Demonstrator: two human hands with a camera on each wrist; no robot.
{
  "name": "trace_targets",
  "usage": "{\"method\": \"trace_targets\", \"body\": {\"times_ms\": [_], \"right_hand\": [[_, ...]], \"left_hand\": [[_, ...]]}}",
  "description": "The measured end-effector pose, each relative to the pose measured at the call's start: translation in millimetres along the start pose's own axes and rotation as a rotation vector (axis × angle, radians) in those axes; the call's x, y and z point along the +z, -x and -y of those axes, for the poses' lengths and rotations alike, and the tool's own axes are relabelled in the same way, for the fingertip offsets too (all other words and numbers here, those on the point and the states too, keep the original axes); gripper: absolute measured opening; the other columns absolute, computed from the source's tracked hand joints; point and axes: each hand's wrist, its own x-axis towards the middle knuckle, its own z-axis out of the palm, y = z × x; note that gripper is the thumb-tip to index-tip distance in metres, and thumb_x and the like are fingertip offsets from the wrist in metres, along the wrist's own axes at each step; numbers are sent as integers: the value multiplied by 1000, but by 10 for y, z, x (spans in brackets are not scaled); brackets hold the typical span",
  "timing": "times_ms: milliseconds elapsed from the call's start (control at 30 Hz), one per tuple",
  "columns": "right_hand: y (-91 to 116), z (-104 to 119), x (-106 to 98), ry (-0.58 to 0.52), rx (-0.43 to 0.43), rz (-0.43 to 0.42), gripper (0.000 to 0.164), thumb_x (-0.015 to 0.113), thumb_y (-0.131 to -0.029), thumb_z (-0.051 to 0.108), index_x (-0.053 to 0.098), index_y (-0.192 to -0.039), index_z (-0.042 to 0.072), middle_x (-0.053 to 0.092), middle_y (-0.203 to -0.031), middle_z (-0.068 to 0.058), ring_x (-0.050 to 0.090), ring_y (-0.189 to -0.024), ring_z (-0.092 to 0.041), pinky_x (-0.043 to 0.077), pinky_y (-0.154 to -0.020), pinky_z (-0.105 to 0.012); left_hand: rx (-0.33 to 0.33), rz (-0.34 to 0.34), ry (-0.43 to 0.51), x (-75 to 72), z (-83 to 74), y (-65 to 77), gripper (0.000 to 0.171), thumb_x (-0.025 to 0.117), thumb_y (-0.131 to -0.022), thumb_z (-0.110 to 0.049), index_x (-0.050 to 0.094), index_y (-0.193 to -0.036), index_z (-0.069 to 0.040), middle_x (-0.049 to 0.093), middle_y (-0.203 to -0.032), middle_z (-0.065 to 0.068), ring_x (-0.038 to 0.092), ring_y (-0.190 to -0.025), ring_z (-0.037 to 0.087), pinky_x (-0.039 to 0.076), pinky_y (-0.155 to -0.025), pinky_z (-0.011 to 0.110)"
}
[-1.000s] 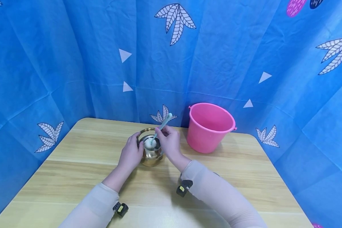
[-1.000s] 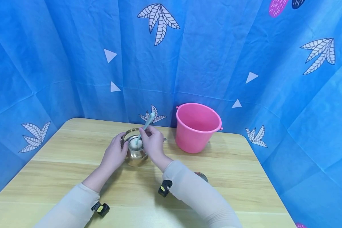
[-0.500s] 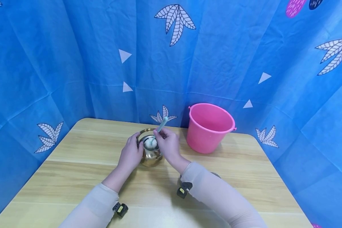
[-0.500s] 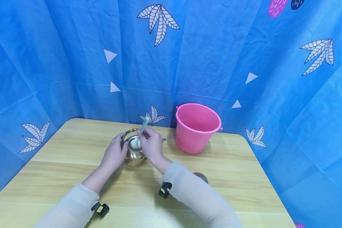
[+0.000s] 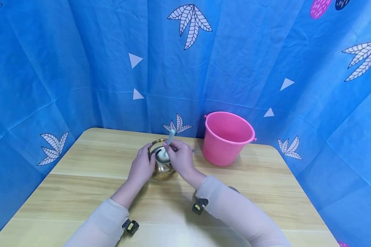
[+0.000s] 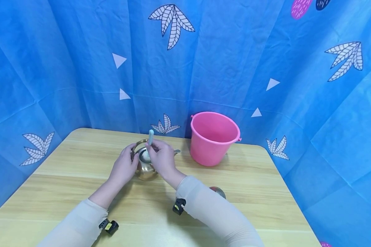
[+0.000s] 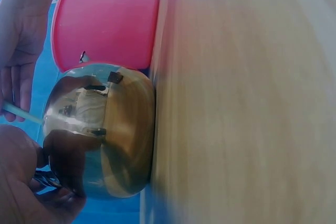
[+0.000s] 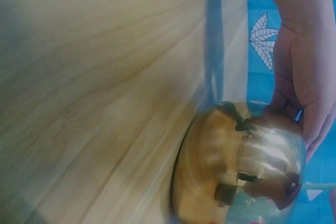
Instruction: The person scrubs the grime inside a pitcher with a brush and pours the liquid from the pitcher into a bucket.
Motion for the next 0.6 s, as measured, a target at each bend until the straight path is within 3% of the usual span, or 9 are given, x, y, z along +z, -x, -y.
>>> {"method": "trace_targets", "body": {"times_ms": [300,600], "right_hand": [[5,21,-10,40,-80,28,15,74,-91,10,77,-104,2,76,-96,-11,74,-82,-18,57,-74,-18],[-4,12,14,114,-184,63,12,74,-91,12,78,-98,3,76,-96,-10,73,-82,-16,55,-71,-14]], "left_hand": [[-13,16,1,-3,-4,-10,51,49,-104,-19,38,-148,3,44,-146,30,50,-128,46,44,-104,58],[-21,29,-7,0,1,-19,51,48,-104,-19,36,-149,3,43,-146,30,49,-129,46,43,-105,58]]}}
